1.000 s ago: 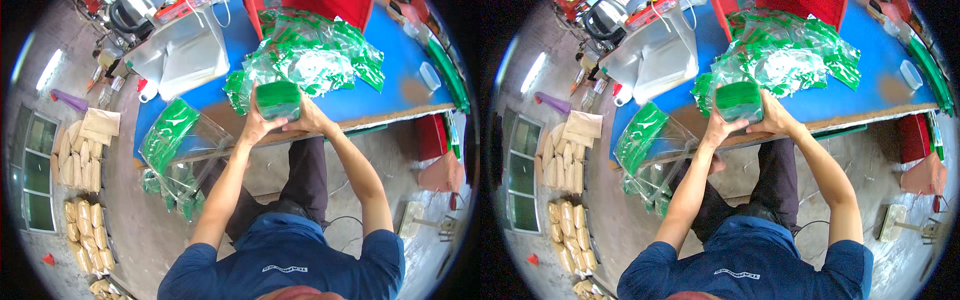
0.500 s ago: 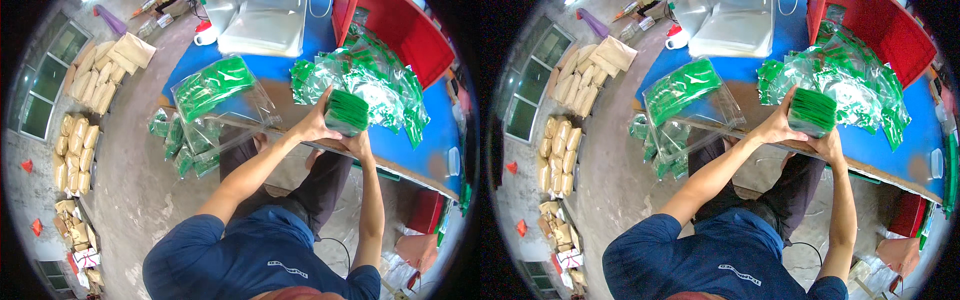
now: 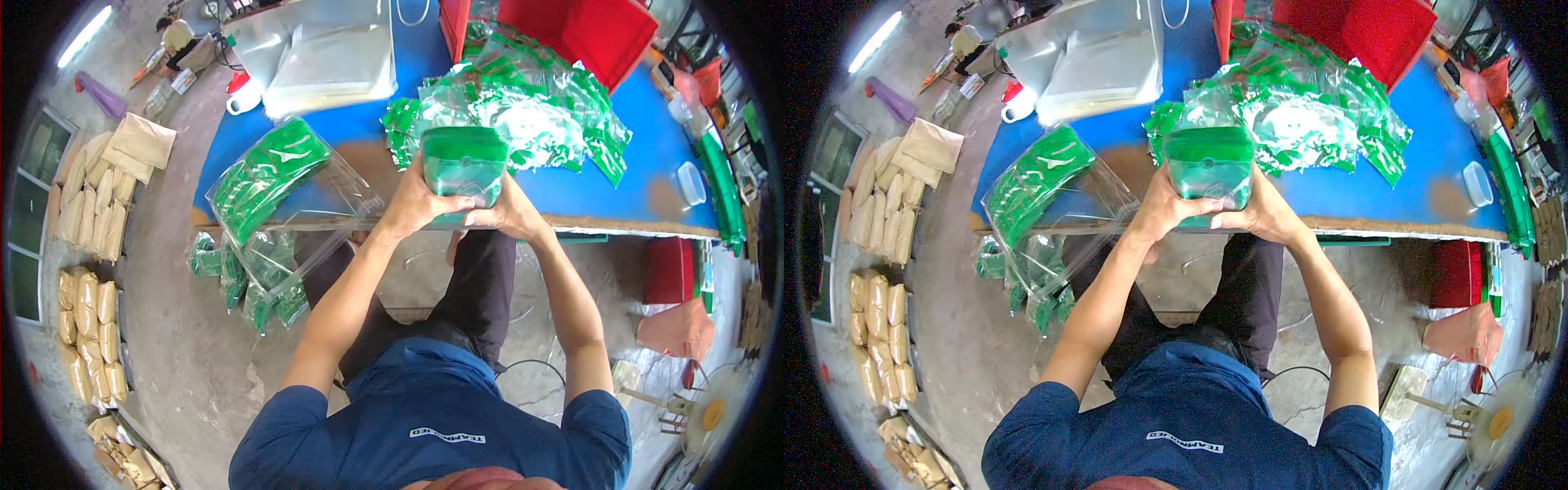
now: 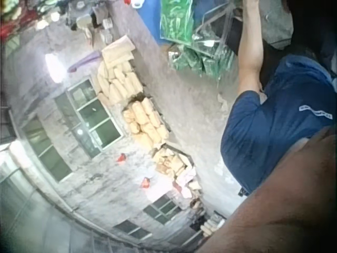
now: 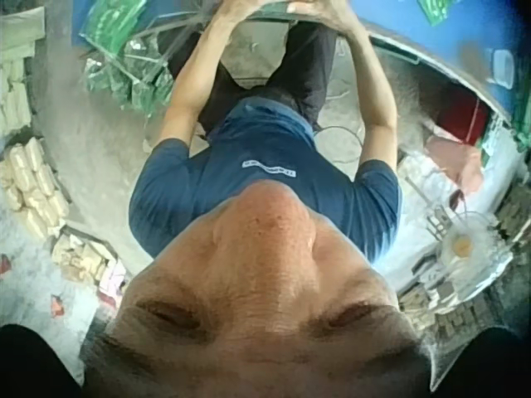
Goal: The person is counting and stacking green plastic bags and then placing the stacks into larger clear plastic outer bags.
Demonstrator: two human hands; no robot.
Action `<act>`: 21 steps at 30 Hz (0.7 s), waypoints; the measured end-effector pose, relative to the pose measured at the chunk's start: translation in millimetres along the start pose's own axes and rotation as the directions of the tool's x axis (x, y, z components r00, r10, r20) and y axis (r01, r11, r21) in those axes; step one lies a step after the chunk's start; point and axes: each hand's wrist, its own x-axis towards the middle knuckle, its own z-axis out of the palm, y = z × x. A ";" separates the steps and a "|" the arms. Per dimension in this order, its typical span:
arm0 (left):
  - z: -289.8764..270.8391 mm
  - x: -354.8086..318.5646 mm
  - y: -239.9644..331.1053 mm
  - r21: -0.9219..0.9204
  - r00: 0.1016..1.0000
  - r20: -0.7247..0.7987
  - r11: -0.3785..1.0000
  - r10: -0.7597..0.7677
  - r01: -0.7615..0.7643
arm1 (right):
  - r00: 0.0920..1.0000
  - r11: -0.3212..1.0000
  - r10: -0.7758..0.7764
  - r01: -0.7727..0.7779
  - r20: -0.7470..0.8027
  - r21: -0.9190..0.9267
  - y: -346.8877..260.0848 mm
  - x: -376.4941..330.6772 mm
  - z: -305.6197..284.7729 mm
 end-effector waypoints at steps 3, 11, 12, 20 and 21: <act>2.9 6.2 7.4 0.054 0.997 -0.026 0.996 -0.073 0.074 | 0.958 0.922 0.283 -0.286 0.048 0.262 8.0 1.3 -6.9; 48.3 -21.2 -42.8 -0.583 0.956 -0.261 0.811 -0.134 -0.046 | 0.864 0.557 0.444 -0.058 -0.238 0.829 29.9 10.9 27.4; 54.0 -16.2 -41.5 -0.620 0.950 -0.236 0.785 -0.205 0.015 | 0.859 0.557 0.455 -0.069 -0.234 0.827 24.7 8.4 30.5; 49.6 -1.7 -32.3 -0.510 0.984 -0.174 0.859 -0.042 -0.053 | 0.834 0.471 0.494 -0.020 -0.245 0.882 18.4 9.5 36.2; 52.2 -0.8 -31.3 -0.519 0.980 -0.199 0.851 -0.032 -0.078 | 0.835 0.453 0.500 -0.027 -0.229 0.891 18.5 10.0 35.7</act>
